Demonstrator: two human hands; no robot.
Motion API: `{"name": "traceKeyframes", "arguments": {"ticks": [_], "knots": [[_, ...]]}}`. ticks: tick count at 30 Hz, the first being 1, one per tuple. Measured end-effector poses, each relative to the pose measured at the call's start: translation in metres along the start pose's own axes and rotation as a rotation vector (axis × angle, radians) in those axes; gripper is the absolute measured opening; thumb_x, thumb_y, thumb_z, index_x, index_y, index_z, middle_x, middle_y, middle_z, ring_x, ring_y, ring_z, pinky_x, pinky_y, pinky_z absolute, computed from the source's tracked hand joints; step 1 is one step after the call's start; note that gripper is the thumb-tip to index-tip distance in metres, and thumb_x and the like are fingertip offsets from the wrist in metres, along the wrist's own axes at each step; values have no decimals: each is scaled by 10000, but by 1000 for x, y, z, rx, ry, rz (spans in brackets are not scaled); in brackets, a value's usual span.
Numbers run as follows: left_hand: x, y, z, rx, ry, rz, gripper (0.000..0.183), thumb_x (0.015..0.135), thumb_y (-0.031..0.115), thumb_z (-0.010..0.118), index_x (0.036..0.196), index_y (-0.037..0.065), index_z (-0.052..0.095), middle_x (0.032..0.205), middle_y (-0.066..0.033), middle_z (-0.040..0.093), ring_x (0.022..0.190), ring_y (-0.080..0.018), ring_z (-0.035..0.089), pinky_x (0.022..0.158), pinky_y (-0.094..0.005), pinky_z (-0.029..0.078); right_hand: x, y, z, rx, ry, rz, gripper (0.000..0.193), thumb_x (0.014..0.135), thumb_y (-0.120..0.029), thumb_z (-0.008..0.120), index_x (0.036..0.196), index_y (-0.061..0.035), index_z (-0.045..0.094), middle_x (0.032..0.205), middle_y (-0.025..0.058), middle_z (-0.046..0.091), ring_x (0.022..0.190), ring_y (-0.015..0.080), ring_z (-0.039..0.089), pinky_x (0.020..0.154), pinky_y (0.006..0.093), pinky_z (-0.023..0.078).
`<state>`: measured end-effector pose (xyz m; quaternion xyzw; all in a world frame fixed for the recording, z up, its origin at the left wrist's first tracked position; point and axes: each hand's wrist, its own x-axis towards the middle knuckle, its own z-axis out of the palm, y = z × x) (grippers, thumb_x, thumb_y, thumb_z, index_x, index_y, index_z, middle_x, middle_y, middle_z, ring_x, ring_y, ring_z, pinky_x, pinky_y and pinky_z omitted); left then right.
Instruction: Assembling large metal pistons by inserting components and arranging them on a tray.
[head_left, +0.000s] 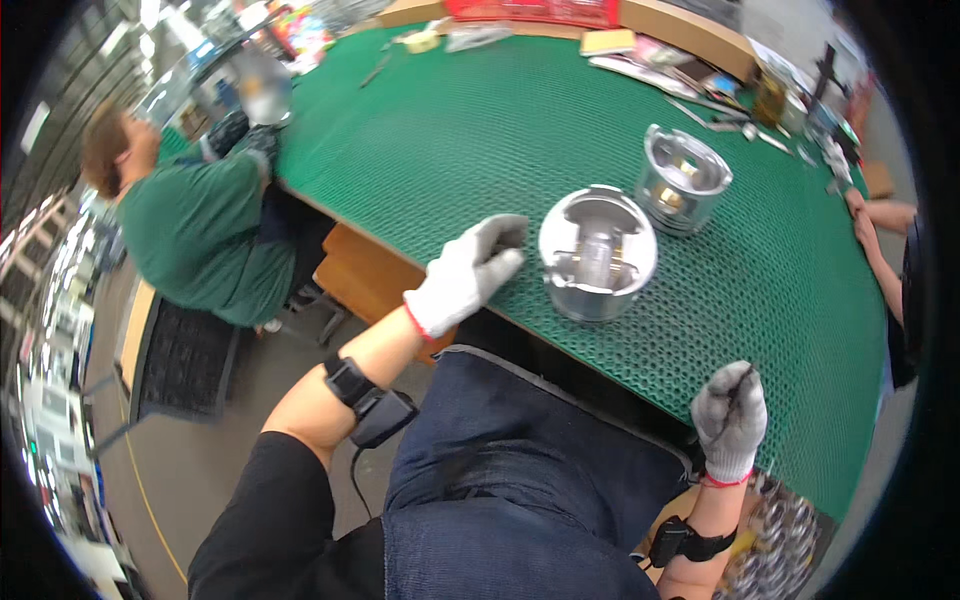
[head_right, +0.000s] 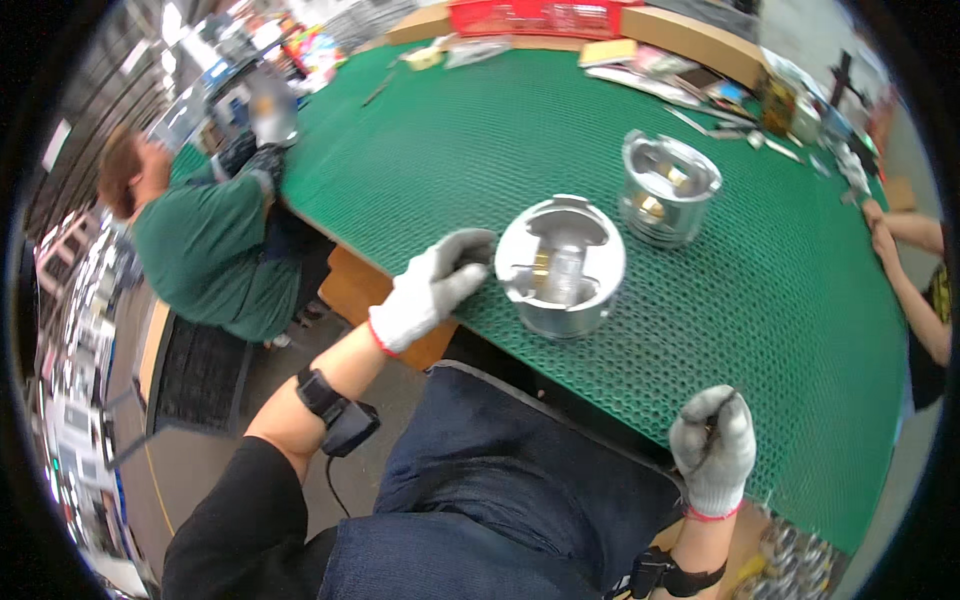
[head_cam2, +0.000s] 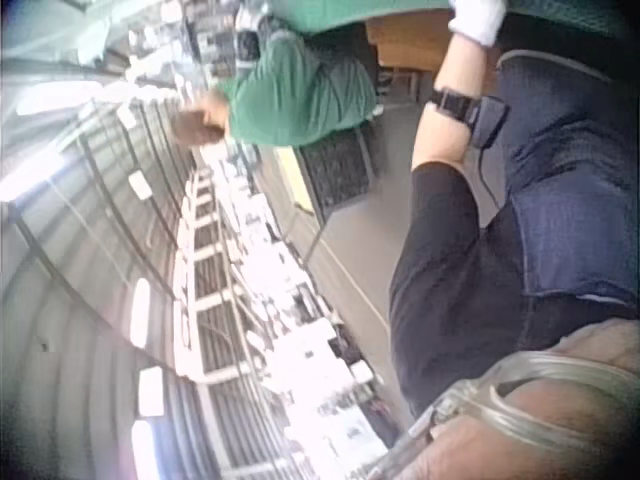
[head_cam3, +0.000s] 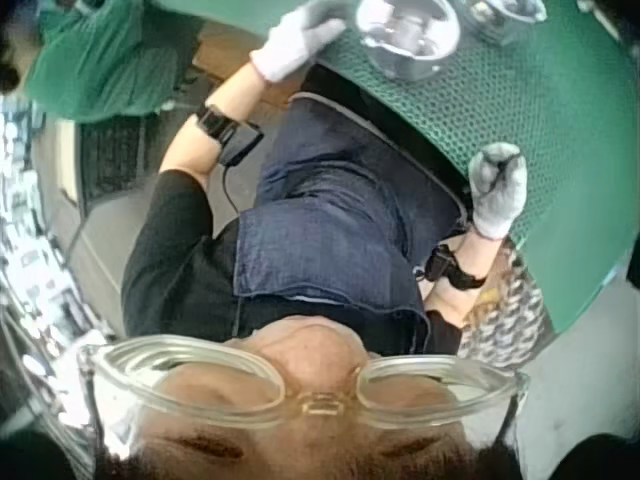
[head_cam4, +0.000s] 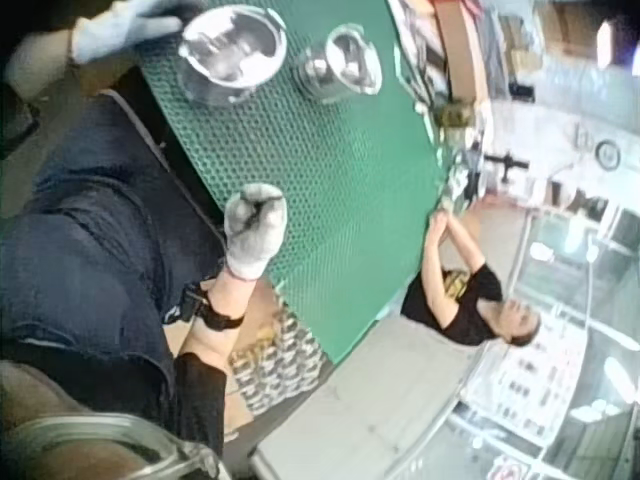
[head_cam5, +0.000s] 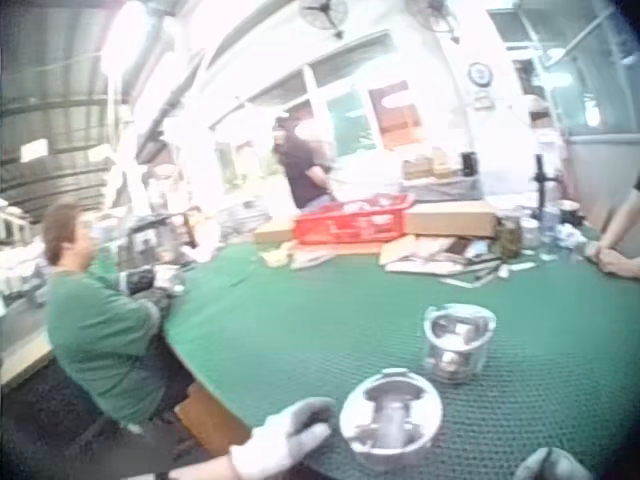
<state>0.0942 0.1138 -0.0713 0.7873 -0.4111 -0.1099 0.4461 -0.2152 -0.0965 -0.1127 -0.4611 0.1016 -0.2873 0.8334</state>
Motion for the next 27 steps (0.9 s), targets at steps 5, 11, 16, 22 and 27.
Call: {"name": "traceKeyframes", "arguments": {"ticks": [5, 11, 16, 22, 27], "knots": [[48, 21, -3, 34, -341, 172, 541, 873, 188, 685, 1361, 35, 509, 1274, -155, 605, 1183, -267, 589, 1017, -372, 477, -15, -11, 7, -53, 66, 38, 541, 903, -518, 641, 835, 18, 610, 531, 43, 492, 406, 126, 442, 367, 255, 332], [90, 27, 30, 101, -365, 462, 610, 765, 310, 758, 1281, 39, 575, 1232, -186, 621, 1108, -342, 620, 951, -409, 509, -16, -8, 7, -27, 200, 132, 524, 916, -502, 614, 861, 19, 610, 583, 83, 556, 429, 149, 476, 379, 267, 348], [43, 125, 63, 399, -479, 884, 482, 681, 224, 760, 1102, 29, 629, 1146, -166, 644, 1103, -357, 622, 1000, -476, 482, -9, -21, 29, -216, 291, 202, 373, 914, -333, 539, 910, 27, 637, 694, 69, 620, 488, 129, 506, 466, 250, 402], [17, 127, 88, 489, -174, 992, 464, 666, 199, 738, 1090, 49, 625, 1146, -110, 644, 1111, -312, 617, 1005, -469, 487, -18, -36, 64, -810, 230, 91, 201, 887, -135, 571, 889, 45, 659, 777, 155, 674, 718, 257, 669, 672, 329, 523], [15, 135, 86, 529, -223, 953, 455, 682, 192, 726, 1106, 64, 621, 1151, -105, 644, 1101, -325, 618, 1006, -466, 484, -9, -36, 79, -993, 288, -53, 188, 897, -166, 599, 896, 7, 673, 735, 154, 631, 678, 279, 644, 632, 344, 501]]}}
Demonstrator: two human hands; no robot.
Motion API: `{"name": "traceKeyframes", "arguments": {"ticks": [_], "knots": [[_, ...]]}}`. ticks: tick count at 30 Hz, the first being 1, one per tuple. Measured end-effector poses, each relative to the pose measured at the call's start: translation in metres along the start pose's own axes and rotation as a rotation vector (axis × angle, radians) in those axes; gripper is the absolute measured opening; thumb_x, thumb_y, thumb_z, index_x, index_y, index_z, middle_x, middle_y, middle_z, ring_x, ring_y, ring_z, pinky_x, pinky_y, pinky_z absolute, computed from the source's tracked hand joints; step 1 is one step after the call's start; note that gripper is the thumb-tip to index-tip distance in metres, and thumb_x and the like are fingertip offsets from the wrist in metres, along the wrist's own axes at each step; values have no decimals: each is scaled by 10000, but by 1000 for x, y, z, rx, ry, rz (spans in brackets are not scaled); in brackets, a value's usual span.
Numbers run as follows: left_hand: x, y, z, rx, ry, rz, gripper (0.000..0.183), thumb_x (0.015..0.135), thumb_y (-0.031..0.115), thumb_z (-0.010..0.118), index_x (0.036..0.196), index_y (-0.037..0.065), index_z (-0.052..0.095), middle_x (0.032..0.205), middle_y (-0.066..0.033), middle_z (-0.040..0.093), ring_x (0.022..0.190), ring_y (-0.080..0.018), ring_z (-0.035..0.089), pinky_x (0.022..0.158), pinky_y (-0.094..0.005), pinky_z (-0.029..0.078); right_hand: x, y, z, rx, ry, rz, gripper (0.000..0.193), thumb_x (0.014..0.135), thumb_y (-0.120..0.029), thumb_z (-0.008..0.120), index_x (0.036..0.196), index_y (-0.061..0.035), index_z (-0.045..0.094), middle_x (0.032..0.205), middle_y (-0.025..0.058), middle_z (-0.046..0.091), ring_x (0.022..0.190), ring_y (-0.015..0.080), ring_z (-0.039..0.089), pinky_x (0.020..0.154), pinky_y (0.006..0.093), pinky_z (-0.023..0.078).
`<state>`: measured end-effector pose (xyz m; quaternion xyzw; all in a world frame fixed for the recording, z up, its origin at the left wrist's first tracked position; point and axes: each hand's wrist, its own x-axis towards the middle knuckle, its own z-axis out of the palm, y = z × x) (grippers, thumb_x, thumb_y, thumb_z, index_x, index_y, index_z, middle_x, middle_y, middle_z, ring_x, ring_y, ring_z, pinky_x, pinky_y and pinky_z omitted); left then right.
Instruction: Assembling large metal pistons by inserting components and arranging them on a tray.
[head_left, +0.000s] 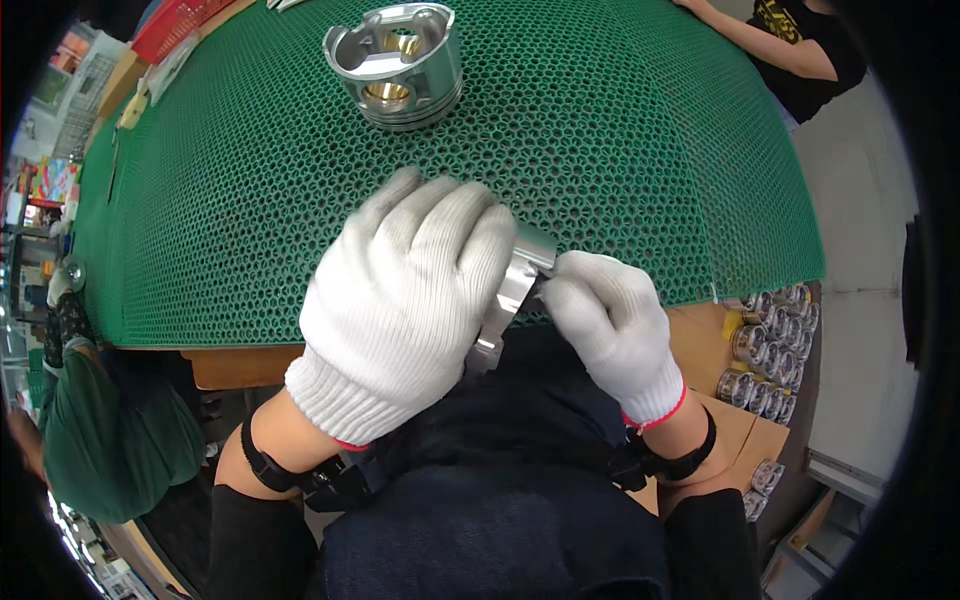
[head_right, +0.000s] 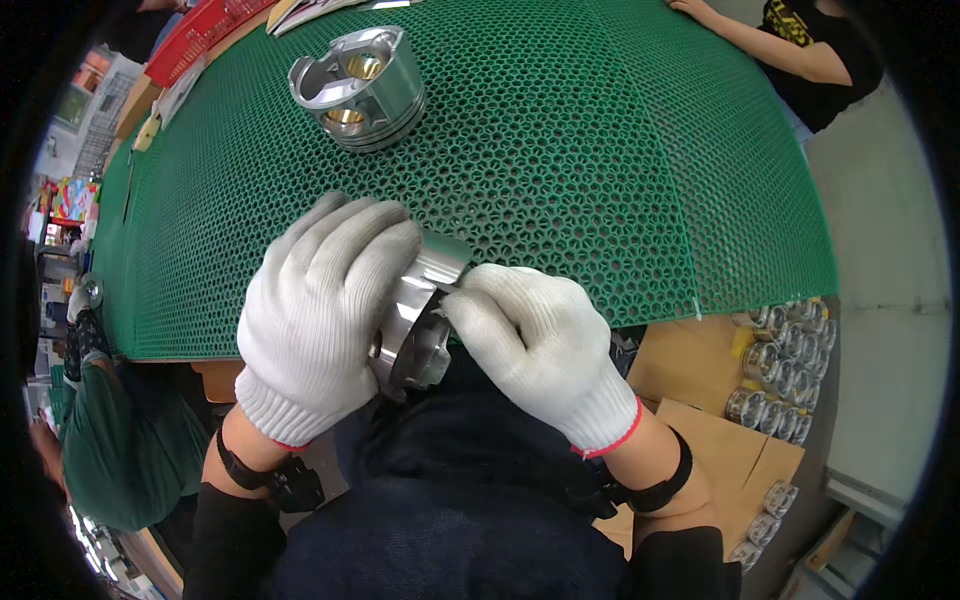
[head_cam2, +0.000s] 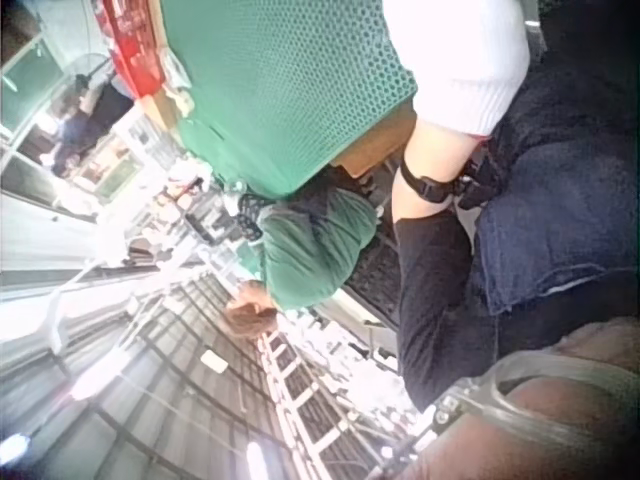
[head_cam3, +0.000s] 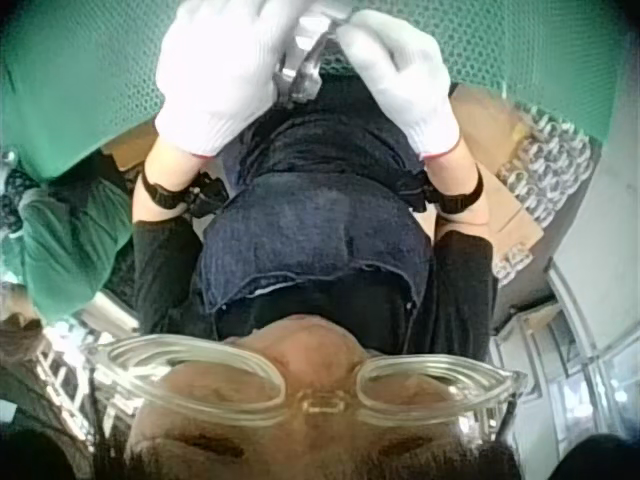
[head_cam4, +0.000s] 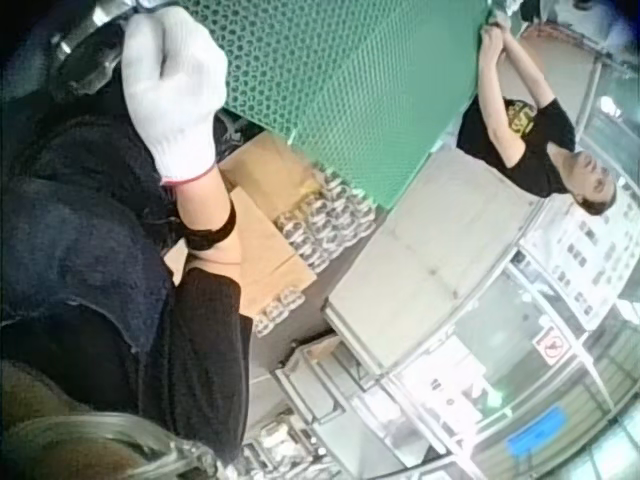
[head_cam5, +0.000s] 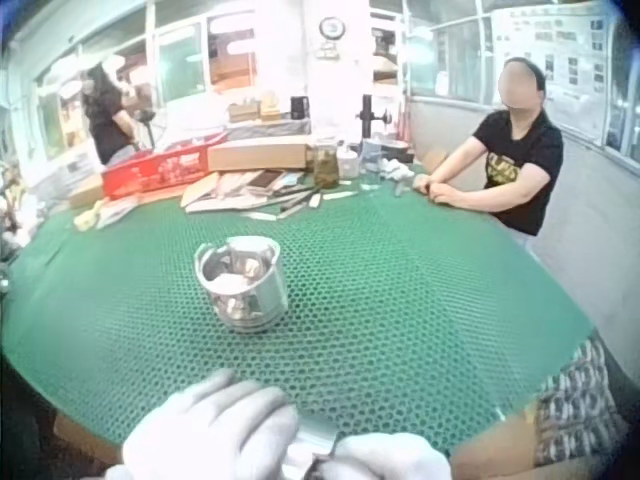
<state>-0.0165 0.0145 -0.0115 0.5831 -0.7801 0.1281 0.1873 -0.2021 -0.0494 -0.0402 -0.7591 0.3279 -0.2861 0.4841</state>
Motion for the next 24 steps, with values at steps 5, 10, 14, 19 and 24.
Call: {"name": "traceKeyframes", "arguments": {"ticks": [5, 10, 14, 19, 24], "knots": [[30, -5, -1, -45, -218, -28, 427, 703, 168, 700, 1108, 60, 621, 1075, -114, 658, 1074, -331, 627, 962, -436, 497, 2, 3, 0, -197, -28, -247, 133, 860, -168, 645, 793, -54, 644, 670, 125, 612, 579, 306, 620, 549, 385, 498], [74, -20, -4, 49, -556, -79, 378, 767, 141, 678, 1141, 95, 651, 1008, -138, 679, 949, -336, 680, 785, -429, 574, 11, 1, -6, -493, -3, -396, 170, 845, -234, 680, 740, -112, 624, 602, 84, 571, 516, 283, 604, 479, 381, 481], [102, -21, -7, 133, -823, -132, 412, 773, 111, 656, 1185, 115, 644, 1111, -138, 677, 1024, -325, 670, 825, -421, 566, 9, 3, -7, -643, -190, -370, 107, 836, -214, 683, 799, -114, 669, 641, 86, 601, 552, 280, 620, 521, 379, 492], [42, -59, 5, -305, -100, -90, 586, 815, 76, 652, 1379, 136, 502, 1058, -132, 668, 944, -328, 685, 808, -436, 569, 1, 5, -42, -476, 85, -266, 92, 799, -162, 682, 836, -78, 680, 726, 99, 650, 647, 307, 632, 616, 385, 492], [-88, -121, 4, -75, 117, -288, 840, 792, 181, 767, 1490, 17, 329, 971, -166, 669, 861, -317, 685, 770, -384, 558, 18, 37, -42, -788, 177, -291, 99, 829, -178, 672, 846, -81, 675, 749, 110, 654, 658, 325, 627, 623, 420, 497]]}}
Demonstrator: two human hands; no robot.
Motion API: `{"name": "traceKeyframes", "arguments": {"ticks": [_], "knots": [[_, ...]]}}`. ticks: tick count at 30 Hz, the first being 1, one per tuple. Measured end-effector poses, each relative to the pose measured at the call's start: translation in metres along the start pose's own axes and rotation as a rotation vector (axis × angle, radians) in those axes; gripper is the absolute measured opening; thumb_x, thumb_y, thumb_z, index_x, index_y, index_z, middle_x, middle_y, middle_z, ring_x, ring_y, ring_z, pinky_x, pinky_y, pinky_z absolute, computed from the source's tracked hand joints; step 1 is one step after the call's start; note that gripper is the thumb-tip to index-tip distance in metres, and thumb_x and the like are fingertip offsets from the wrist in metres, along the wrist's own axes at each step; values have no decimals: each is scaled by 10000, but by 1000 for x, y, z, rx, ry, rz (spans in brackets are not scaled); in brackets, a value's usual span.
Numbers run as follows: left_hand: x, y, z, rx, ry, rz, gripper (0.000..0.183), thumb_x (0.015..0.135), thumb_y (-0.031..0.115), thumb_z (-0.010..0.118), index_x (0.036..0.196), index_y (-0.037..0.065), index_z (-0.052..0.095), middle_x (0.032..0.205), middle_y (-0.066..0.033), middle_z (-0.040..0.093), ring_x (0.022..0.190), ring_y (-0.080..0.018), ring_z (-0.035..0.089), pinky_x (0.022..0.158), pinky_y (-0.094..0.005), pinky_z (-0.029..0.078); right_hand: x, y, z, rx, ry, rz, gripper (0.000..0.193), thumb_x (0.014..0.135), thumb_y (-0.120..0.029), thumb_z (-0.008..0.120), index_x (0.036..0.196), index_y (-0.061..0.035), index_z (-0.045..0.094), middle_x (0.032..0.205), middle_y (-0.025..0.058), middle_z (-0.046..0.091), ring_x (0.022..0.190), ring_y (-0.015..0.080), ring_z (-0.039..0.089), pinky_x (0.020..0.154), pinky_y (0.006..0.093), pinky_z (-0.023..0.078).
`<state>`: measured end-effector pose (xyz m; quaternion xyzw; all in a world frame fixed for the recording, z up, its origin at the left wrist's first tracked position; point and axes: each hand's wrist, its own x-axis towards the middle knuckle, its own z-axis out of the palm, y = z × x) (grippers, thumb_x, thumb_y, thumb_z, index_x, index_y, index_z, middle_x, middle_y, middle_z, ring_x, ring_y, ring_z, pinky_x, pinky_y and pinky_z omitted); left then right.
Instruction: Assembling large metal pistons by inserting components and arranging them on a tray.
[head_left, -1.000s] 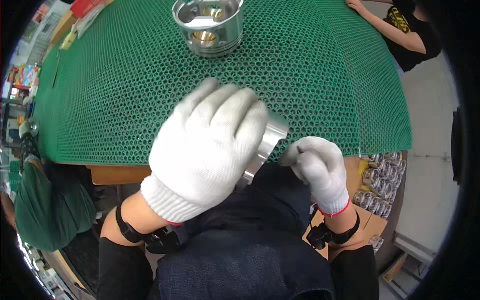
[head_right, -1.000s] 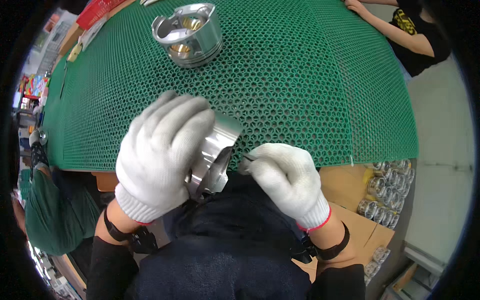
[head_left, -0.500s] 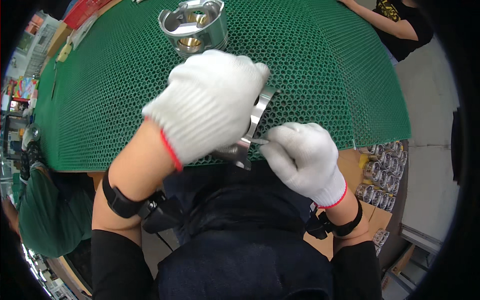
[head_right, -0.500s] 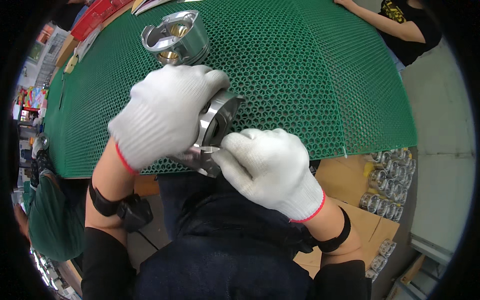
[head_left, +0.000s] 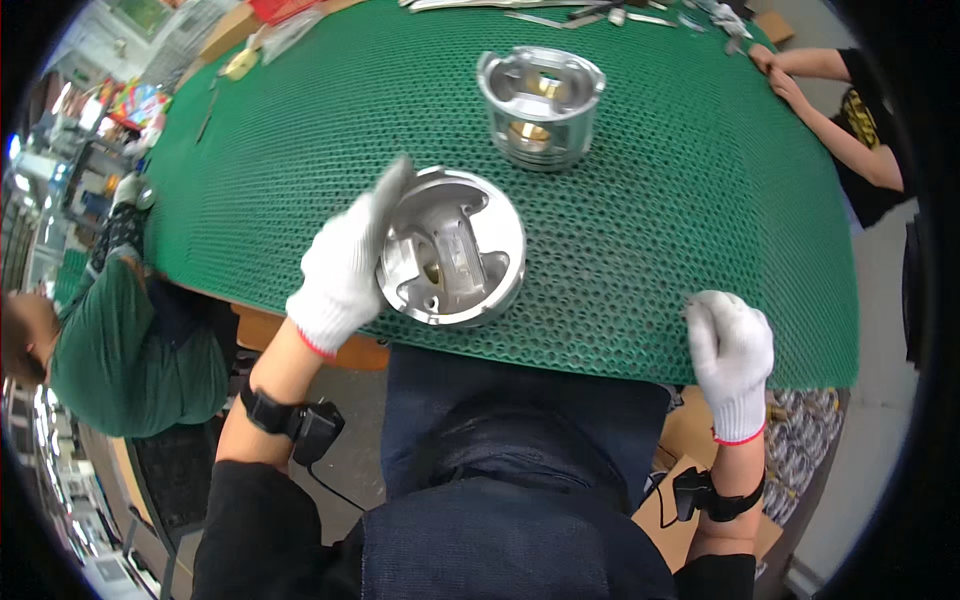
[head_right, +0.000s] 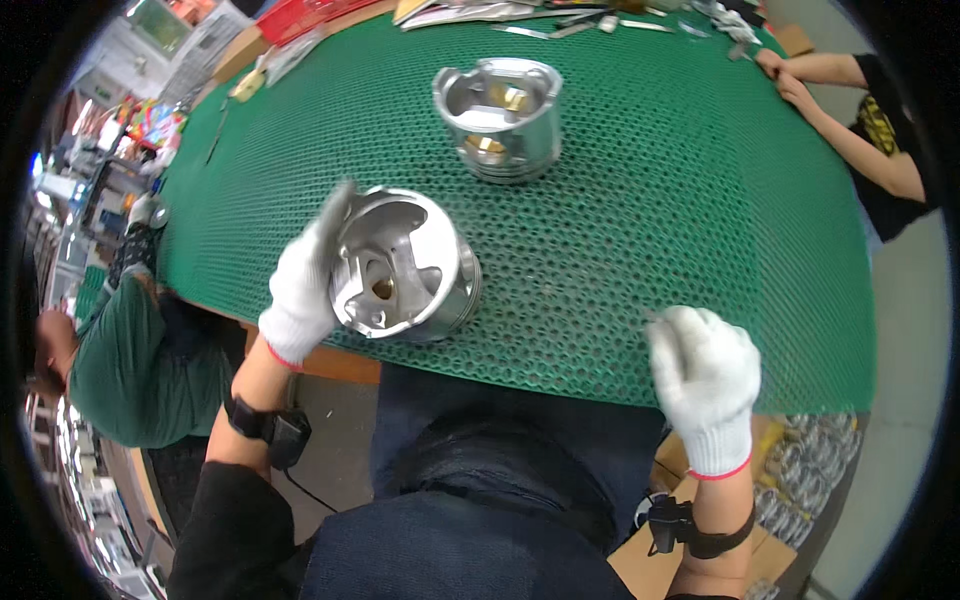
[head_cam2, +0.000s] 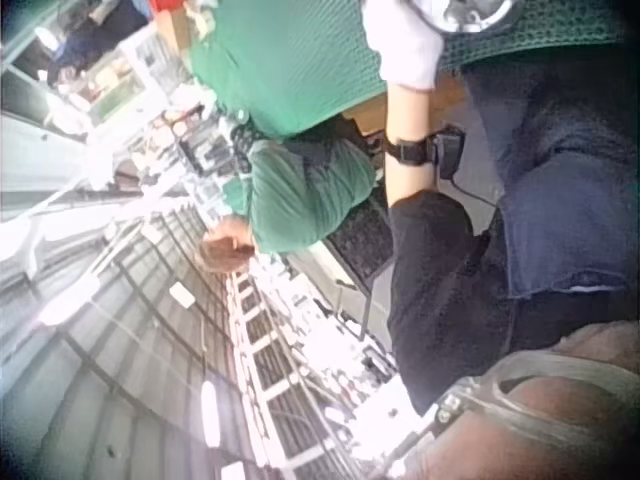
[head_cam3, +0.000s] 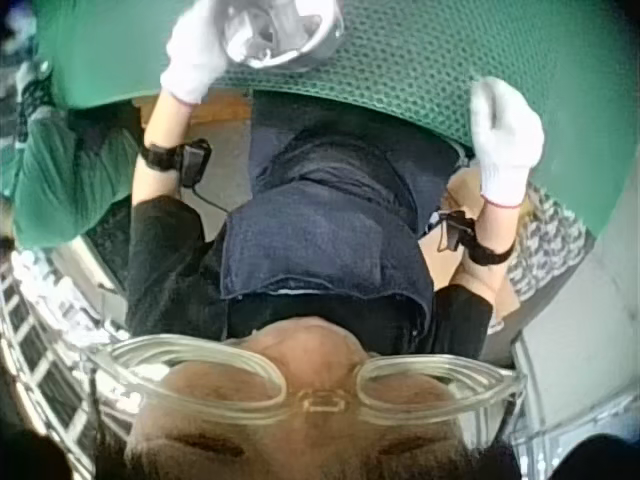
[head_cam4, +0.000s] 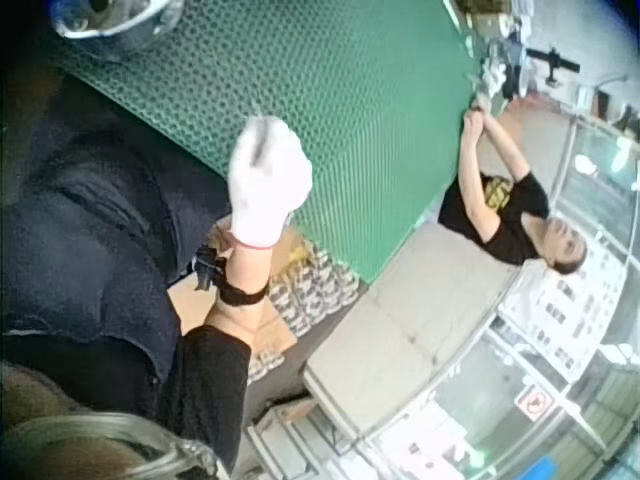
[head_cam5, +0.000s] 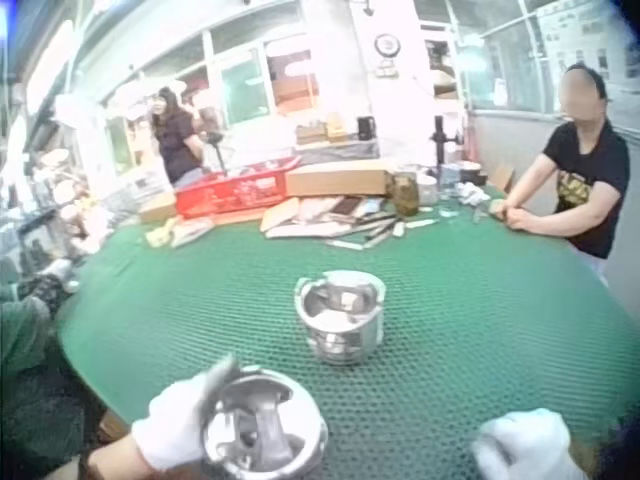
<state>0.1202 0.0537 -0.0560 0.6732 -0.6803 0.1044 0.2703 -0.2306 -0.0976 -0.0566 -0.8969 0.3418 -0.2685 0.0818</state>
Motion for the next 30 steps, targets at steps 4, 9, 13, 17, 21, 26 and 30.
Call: {"name": "traceKeyframes", "arguments": {"ticks": [4, 9, 13, 17, 21, 26, 30], "knots": [[-39, 54, -62, 93, -474, -176, 799, 775, 124, 733, 1455, -13, 336, 855, -143, 648, 800, -342, 652, 750, -429, 526, 0, 14, 25, -144, -22, -7, 92, 844, -177, 672, 859, -86, 661, 741, 117, 641, 644, 321, 624, 604, 418, 493], [-5, 46, -87, -198, -349, 249, 426, 680, 256, 810, 1052, 89, 685, 1075, -56, 657, 980, -290, 632, 908, -442, 504, 0, 13, 32, -208, 4, -34, 96, 837, -187, 687, 850, -101, 645, 724, 105, 623, 623, 310, 608, 594, 411, 480], [33, 26, -38, -23, -581, 480, 365, 724, 319, 775, 988, 106, 640, 1077, -51, 644, 1017, -268, 605, 989, -422, 451, 4, 8, 35, -193, 3, -67, 109, 807, -170, 702, 857, -92, 645, 732, 100, 617, 625, 308, 605, 600, 412, 482], [46, 10, -39, -75, -518, 513, 346, 788, 359, 750, 987, 97, 643, 866, -81, 618, 860, -263, 628, 826, -390, 491, 0, 7, 29, -184, -28, -18, 114, 784, -171, 719, 812, -99, 635, 694, 83, 593, 614, 291, 598, 580, 411, 475], [68, -56, -55, 174, -371, 170, 416, 744, 309, 790, 1017, 26, 653, 896, -179, 655, 840, -352, 640, 739, -438, 518, -6, 11, 23, -150, -14, -1, 134, 782, -193, 723, 785, -110, 618, 669, 71, 568, 597, 277, 586, 566, 405, 466], [67, -160, -75, 539, -176, -703, 509, 780, 213, 708, 1242, 43, 578, 1178, -201, 626, 1014, -351, 653, 909, -416, 530, 5, 13, 22, -125, -18, -49, 150, 785, -230, 726, 775, -131, 615, 637, 50, 533, 574, 245, 570, 557, 378, 450], [131, -35, -33, 271, -148, 98, 533, 770, 134, 679, 1270, 12, 541, 1237, -204, 586, 1165, -362, 576, 1025, -431, 451, 4, 16, 26, -65, -35, 1, 142, 778, -216, 733, 785, -127, 622, 631, 53, 532, 566, 253, 563, 545, 385, 446]]}}
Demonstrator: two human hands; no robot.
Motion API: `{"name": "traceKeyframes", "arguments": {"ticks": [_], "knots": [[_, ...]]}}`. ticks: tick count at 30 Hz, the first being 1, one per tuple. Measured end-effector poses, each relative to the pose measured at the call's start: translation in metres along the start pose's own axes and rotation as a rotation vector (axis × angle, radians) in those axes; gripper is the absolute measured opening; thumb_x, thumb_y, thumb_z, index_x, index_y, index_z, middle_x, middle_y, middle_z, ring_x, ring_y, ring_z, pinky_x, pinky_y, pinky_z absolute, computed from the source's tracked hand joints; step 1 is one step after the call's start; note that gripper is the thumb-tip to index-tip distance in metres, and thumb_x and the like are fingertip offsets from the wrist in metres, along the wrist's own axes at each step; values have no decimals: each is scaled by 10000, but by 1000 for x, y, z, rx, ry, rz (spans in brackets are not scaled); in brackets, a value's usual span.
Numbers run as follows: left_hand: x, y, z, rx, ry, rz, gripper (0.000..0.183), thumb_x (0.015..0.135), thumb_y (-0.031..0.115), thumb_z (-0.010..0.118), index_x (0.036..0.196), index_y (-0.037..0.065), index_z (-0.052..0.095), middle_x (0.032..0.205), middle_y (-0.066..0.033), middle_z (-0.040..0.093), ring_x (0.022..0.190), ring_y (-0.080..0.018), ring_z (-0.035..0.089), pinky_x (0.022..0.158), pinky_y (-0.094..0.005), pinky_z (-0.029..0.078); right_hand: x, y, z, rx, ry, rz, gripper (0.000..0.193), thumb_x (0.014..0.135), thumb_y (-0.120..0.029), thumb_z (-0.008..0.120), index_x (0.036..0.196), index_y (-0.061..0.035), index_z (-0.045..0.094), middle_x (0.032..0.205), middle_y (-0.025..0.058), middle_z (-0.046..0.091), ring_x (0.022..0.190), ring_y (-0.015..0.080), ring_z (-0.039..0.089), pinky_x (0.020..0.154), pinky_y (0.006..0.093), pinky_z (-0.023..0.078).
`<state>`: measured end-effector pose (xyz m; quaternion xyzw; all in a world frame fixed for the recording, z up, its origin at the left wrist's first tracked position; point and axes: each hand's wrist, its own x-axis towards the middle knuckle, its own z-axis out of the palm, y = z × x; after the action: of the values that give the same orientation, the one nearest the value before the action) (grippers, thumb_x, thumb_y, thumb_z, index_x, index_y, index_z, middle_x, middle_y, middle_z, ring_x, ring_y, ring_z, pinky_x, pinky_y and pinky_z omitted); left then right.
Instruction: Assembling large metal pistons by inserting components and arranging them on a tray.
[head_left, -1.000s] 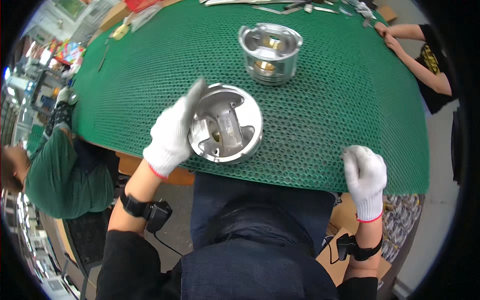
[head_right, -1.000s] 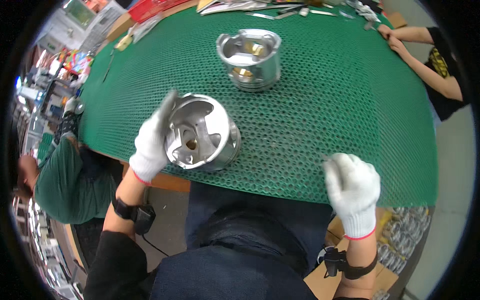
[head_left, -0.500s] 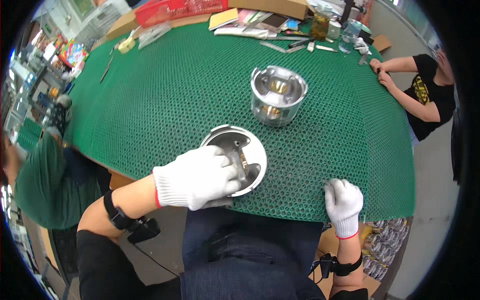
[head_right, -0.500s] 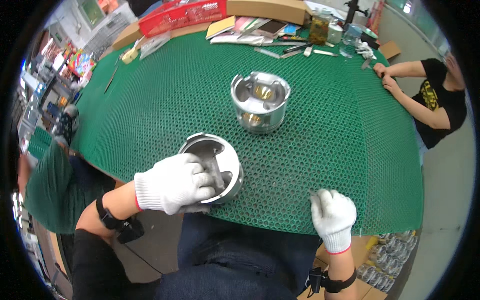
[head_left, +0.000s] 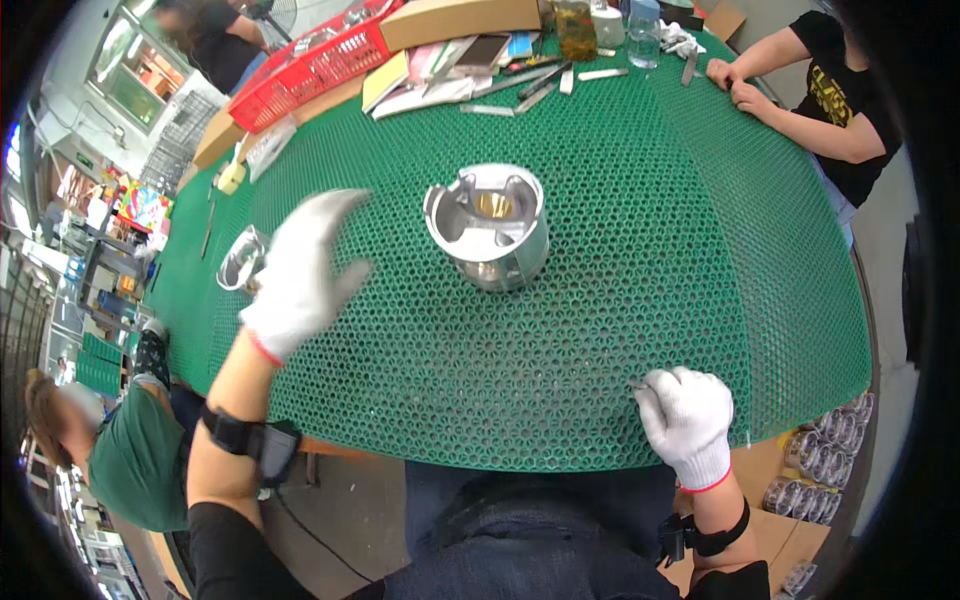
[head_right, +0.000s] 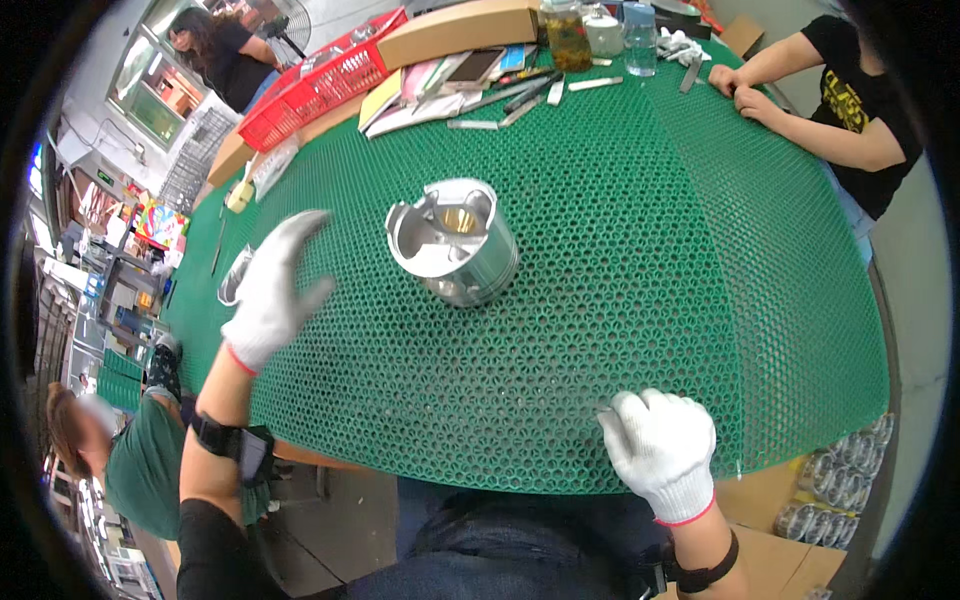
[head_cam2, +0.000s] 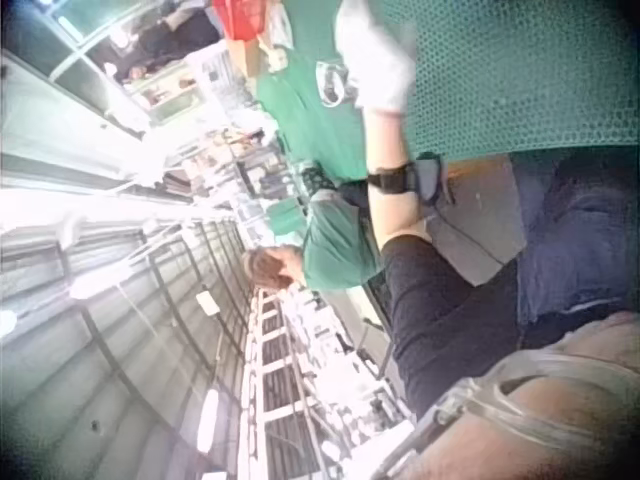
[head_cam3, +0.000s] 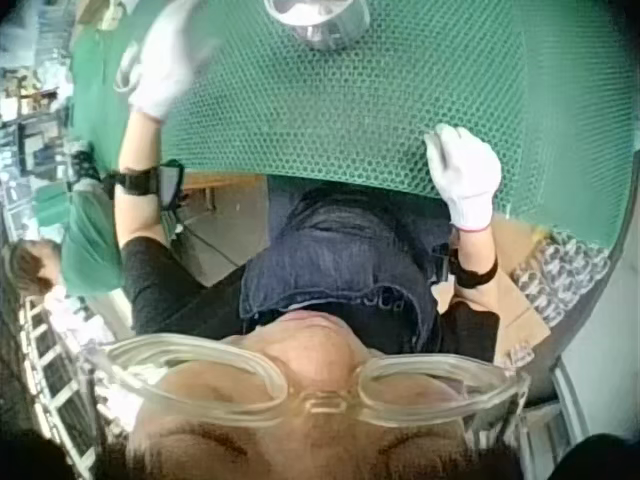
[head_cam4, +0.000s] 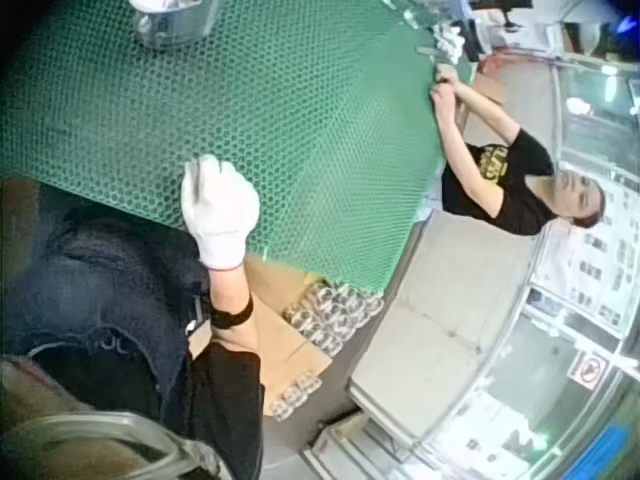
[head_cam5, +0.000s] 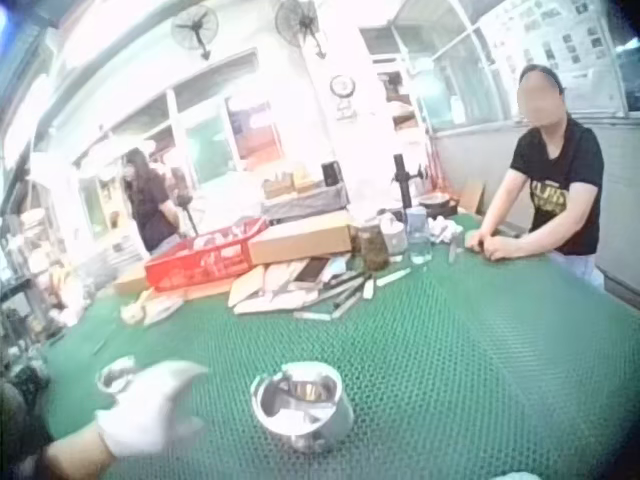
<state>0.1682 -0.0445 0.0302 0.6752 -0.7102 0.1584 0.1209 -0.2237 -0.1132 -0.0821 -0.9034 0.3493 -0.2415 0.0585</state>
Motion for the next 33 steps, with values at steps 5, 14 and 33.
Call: {"name": "traceKeyframes", "arguments": {"ticks": [5, 14, 33], "knots": [[55, 83, 53, 108, -277, 46, 354, 743, 94, 683, 1086, 58, 606, 1004, -164, 662, 998, -387, 612, 845, -472, 511, 1, 0, -1, 31, 64, -10, 128, 774, -191, 733, 796, -121, 628, 634, 60, 536, 569, 267, 562, 545, 389, 448], [-97, 75, 55, -741, 75, -641, 372, 784, -5, 686, 1147, 6, 605, 963, -185, 703, 906, -256, 695, 778, -347, 546, -6, 5, 5, -12, 53, -42, 137, 765, -146, 716, 878, -105, 651, 706, 78, 591, 627, 293, 587, 592, 396, 465], [-141, 88, 8, -205, 221, 69, 316, 610, 138, 700, 917, 93, 642, 1023, -123, 660, 941, -299, 650, 843, -413, 526, -8, 3, 14, -94, 83, -54, 88, 851, -103, 665, 936, -84, 675, 811, 101, 666, 685, 303, 629, 637, 375, 494]]}}
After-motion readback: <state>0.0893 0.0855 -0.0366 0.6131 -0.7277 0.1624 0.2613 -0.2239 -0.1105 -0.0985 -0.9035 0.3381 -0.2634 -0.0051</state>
